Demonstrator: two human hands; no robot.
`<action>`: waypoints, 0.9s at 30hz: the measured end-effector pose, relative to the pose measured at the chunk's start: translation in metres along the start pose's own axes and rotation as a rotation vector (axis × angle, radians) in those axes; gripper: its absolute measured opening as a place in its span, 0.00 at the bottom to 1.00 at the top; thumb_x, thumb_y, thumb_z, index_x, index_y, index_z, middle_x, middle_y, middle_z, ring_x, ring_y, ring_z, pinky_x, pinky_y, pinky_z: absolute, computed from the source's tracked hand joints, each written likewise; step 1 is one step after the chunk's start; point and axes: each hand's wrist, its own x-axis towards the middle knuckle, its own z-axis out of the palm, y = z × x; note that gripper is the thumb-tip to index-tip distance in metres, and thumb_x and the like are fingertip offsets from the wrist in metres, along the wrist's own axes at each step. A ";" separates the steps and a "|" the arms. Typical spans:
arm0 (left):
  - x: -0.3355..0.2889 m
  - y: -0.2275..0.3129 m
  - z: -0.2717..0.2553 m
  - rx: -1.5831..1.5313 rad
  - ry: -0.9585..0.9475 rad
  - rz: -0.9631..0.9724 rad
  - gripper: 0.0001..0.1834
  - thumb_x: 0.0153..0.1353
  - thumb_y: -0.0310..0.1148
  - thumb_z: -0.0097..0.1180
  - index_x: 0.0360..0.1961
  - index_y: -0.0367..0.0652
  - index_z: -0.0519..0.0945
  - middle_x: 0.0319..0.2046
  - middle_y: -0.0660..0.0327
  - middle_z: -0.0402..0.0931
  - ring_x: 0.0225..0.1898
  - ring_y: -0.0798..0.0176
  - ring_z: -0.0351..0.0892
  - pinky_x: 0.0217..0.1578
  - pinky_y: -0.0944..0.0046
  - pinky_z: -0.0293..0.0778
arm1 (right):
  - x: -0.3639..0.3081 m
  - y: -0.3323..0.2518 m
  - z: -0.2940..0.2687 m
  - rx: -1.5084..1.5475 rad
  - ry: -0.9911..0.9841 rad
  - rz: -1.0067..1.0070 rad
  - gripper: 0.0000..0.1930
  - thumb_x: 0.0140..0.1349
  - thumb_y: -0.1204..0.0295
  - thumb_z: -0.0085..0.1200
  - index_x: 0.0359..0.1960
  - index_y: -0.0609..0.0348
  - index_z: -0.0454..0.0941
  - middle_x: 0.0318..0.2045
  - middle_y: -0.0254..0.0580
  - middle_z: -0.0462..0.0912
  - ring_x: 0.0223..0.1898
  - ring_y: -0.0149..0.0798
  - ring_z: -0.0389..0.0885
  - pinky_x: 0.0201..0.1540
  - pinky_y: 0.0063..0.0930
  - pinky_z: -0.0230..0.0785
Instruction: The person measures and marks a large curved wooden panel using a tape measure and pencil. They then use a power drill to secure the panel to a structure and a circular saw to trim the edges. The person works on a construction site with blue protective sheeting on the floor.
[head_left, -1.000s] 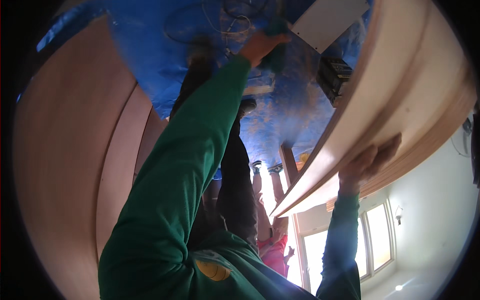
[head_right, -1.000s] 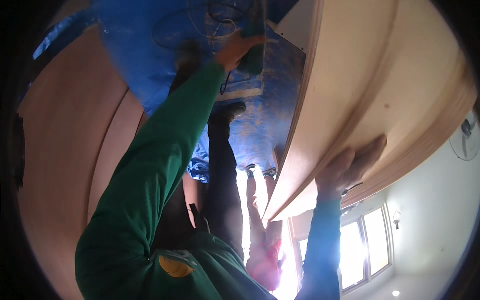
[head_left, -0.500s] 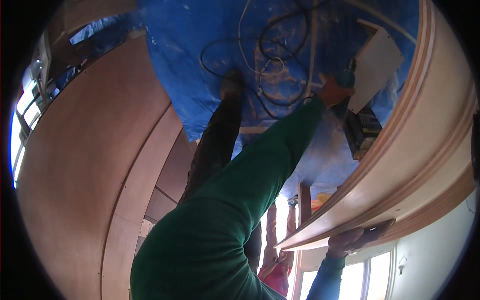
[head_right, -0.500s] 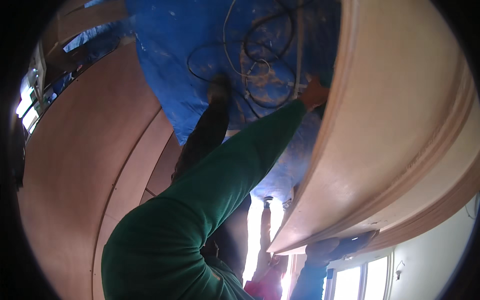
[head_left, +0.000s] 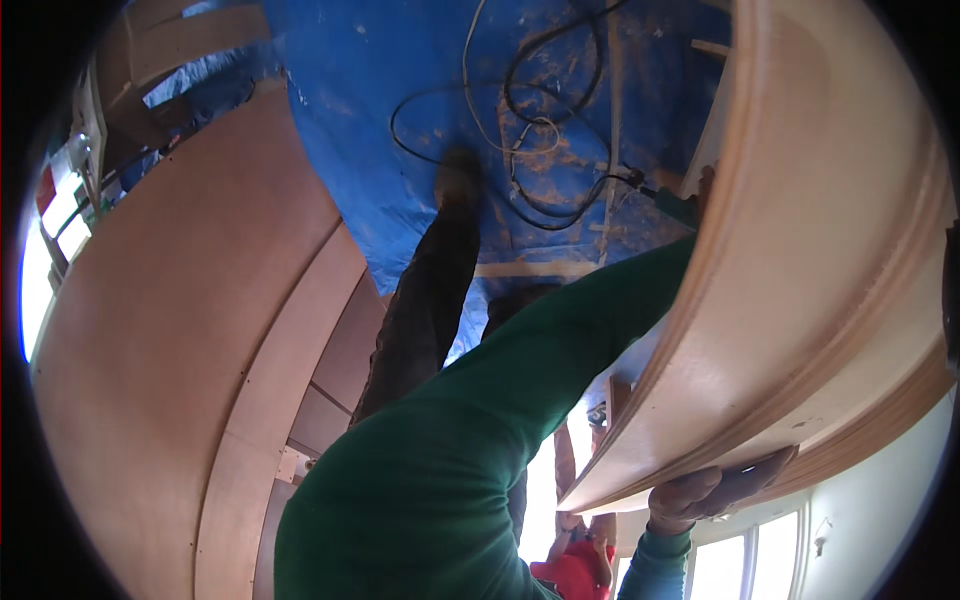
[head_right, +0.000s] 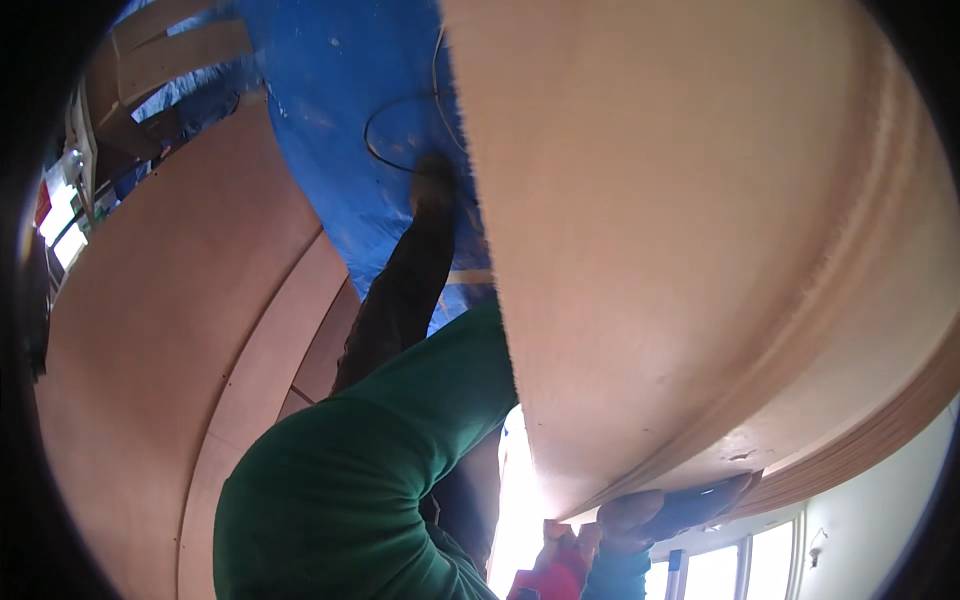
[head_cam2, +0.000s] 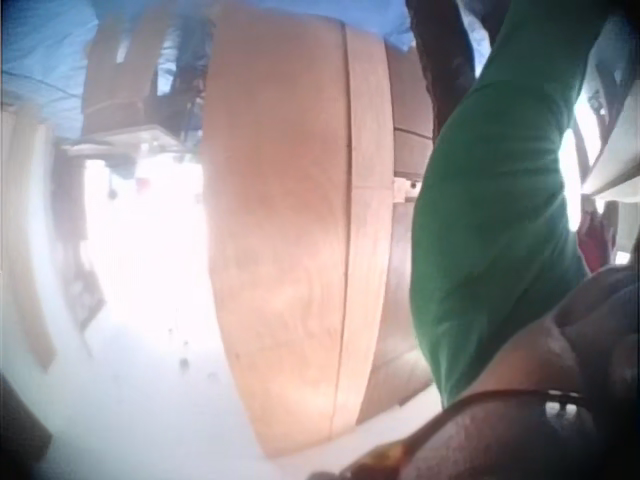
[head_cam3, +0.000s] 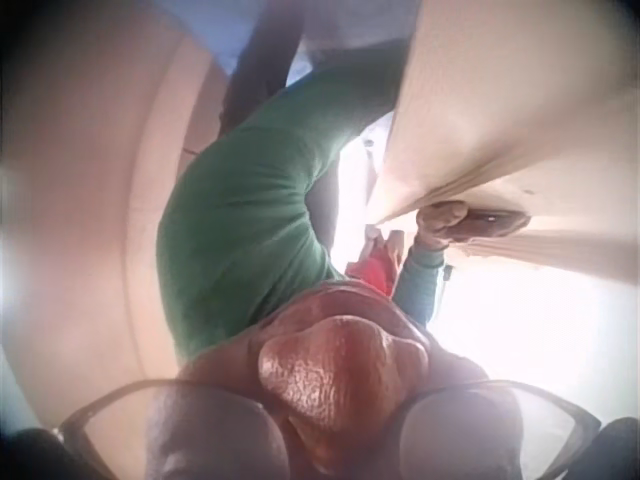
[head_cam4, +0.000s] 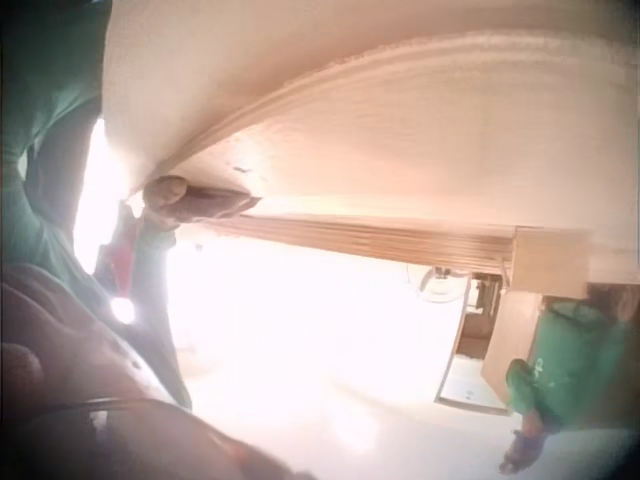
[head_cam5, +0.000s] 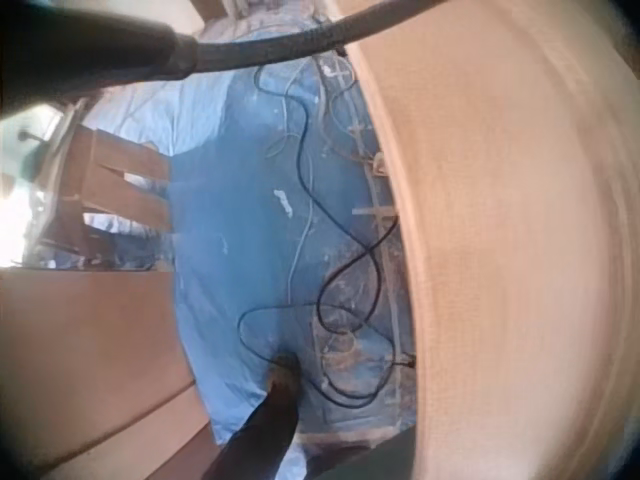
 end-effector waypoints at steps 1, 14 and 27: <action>0.006 -0.003 0.004 0.020 -0.008 0.015 0.37 0.52 0.41 0.73 0.61 0.34 0.76 0.53 0.36 0.81 0.52 0.35 0.83 0.55 0.42 0.80 | -0.001 -0.002 0.000 0.038 0.007 0.011 0.39 0.80 0.37 0.27 0.83 0.43 0.41 0.75 0.76 0.62 0.72 0.73 0.71 0.68 0.68 0.74; 0.018 0.007 -0.125 0.173 -0.378 0.399 0.27 0.60 0.40 0.66 0.58 0.39 0.81 0.52 0.40 0.83 0.54 0.35 0.83 0.55 0.39 0.80 | 0.037 -0.024 -0.014 0.310 0.042 0.076 0.38 0.80 0.49 0.40 0.81 0.66 0.57 0.78 0.70 0.60 0.77 0.68 0.63 0.73 0.64 0.58; -0.196 -0.121 -0.661 0.766 -0.213 -0.019 0.34 0.66 0.58 0.61 0.52 0.34 0.86 0.52 0.37 0.85 0.55 0.33 0.84 0.58 0.38 0.77 | 0.035 -0.031 -0.038 0.271 0.003 0.074 0.37 0.76 0.59 0.54 0.81 0.63 0.58 0.79 0.66 0.60 0.80 0.62 0.59 0.77 0.59 0.56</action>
